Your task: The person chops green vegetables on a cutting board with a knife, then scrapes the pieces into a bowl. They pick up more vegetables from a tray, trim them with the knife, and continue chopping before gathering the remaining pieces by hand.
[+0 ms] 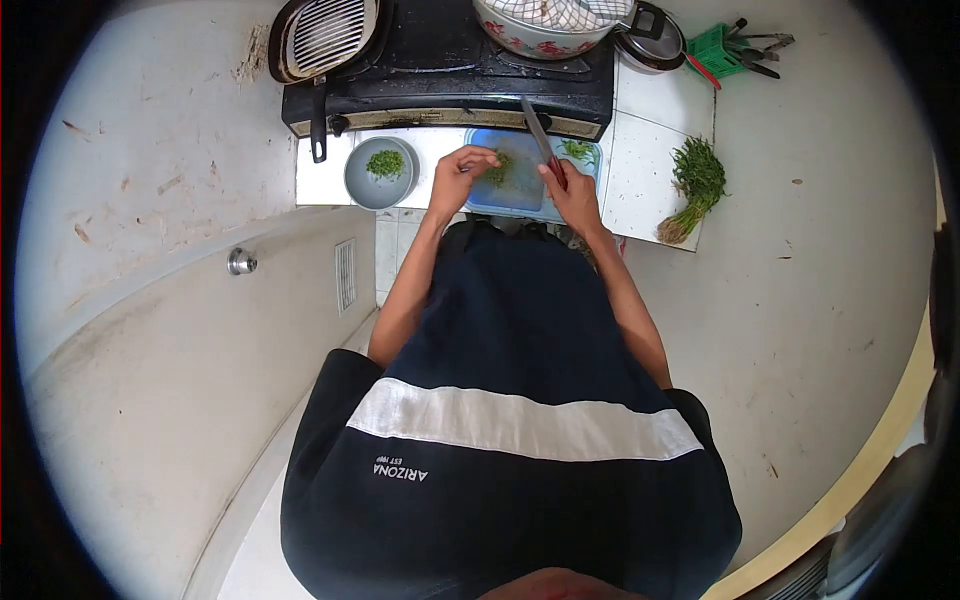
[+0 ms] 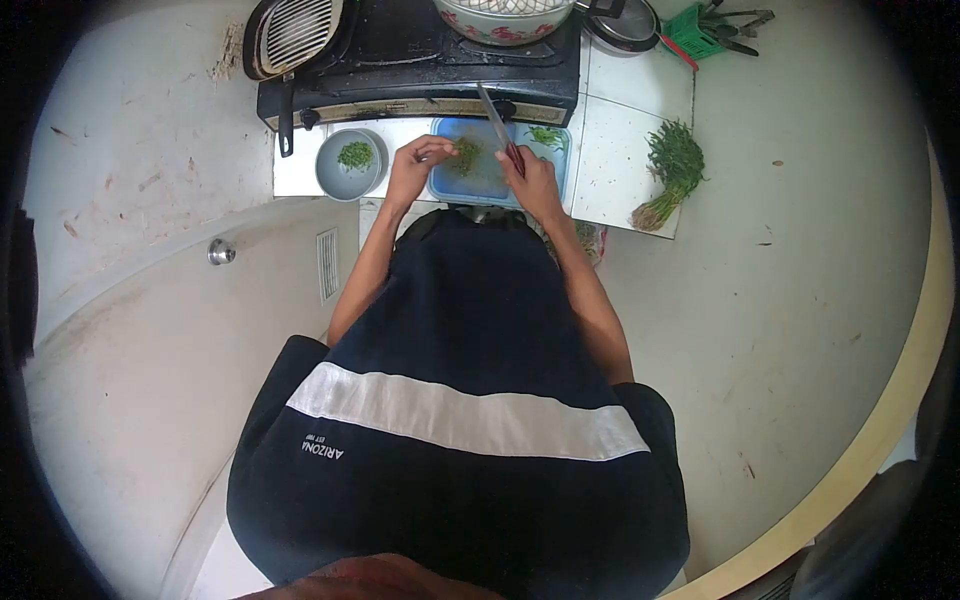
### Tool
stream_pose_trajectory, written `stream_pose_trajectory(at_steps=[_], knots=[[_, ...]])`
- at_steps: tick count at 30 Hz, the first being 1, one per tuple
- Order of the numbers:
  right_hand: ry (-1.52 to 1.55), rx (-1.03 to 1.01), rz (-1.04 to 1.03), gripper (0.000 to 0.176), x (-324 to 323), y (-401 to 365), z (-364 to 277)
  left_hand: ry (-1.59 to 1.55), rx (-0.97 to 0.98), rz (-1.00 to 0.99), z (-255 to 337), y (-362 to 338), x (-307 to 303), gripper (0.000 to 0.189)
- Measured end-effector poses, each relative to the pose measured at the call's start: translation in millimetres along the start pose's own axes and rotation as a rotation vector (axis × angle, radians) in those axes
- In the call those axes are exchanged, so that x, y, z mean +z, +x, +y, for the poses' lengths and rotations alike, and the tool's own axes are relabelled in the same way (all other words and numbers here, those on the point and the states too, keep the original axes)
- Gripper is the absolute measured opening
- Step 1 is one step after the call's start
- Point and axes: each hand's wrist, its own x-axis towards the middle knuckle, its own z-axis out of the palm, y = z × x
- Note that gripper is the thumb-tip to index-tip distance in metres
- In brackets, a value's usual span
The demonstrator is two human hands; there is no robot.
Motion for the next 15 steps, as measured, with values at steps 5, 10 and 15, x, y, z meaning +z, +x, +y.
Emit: stream_pose_trajectory(at_steps=[5, 10, 15], knots=[[-0.188, -0.191, 0.015, 0.031, 30.0, -19.7, 41.9, -0.095, -0.103, 0.227, -16.2, -10.0, -45.3, 0.012], [-0.336, -0.358, -0.070, 0.024, 54.0, -27.4, 68.5, -0.117, -0.142, 0.266, -28.9, -15.8, -75.1, 0.016], [-0.441, -0.443, -0.094, 0.021, 69.3, -27.6, 66.8, -0.152, -0.129, 0.232, -32.7, -20.0, -89.9, 0.017]])
